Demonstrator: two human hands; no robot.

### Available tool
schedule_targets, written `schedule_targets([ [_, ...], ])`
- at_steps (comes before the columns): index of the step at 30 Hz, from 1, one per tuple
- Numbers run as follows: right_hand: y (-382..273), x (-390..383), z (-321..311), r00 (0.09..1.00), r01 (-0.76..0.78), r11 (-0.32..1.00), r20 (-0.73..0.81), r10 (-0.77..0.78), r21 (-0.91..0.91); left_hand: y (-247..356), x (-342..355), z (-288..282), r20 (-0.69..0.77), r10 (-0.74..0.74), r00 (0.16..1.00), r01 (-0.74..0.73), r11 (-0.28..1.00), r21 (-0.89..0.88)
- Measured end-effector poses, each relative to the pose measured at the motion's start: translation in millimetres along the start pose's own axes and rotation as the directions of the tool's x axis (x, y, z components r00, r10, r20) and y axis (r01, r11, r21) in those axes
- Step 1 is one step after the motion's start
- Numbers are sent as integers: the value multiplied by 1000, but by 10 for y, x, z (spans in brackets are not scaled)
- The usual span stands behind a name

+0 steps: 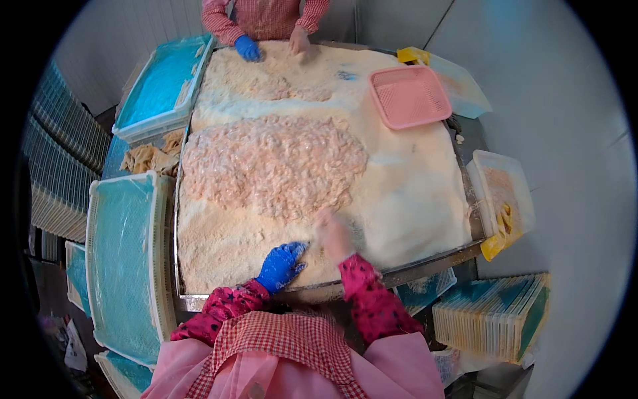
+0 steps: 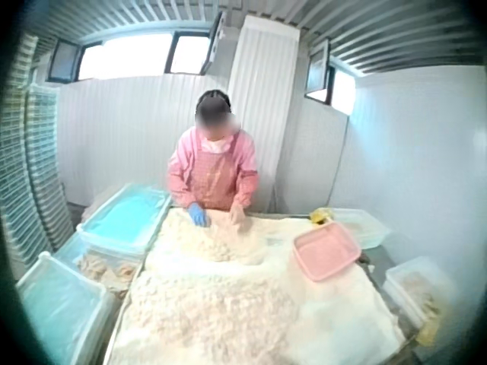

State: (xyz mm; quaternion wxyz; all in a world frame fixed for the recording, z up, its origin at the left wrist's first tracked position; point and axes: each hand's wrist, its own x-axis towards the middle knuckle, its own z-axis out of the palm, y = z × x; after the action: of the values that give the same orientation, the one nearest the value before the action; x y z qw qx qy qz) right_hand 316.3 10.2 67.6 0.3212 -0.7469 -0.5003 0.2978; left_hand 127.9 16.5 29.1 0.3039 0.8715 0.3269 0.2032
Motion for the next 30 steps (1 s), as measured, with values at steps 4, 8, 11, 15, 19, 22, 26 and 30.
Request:
schedule_targets([
  [4, 695, 822, -222, 875, 28, 995, -478, -72, -99, 0, 55, -8, 84, -50, 995, 33, 980, 195],
  [8, 619, 968, -200, 903, -17, 998, -429, -11, -62, -247, -110, -212, 108, -233, 966, 181, 917, 355],
  [11, 883, 1051, -290, 921, -70, 990, -374, 112, 123, -398, -258, -439, -68, -322, 944, 324, 946, 24],
  [15, 579, 1004, -312, 902, 119, 992, -412, -129, -50, -360, -151, -767, 30, -31, 999, 39, 935, -352],
  [19, 964, 1181, -229, 919, 159, 976, -340, -202, -149, -601, -316, -802, -43, 25, 999, -18, 989, 149],
  [22, 866, 1109, -409, 956, -68, 990, -275, 99, 122, -464, -491, -760, -78, -274, 958, 280, 957, 75],
  [26, 213, 622, -559, 908, 209, 931, -413, -71, 300, -265, -418, -386, -115, -88, 989, 112, 969, 220],
  [30, 149, 23, -336, 836, 546, 821, 162, -524, -166, -436, -377, -356, -16, -276, 961, 271, 931, 246],
])
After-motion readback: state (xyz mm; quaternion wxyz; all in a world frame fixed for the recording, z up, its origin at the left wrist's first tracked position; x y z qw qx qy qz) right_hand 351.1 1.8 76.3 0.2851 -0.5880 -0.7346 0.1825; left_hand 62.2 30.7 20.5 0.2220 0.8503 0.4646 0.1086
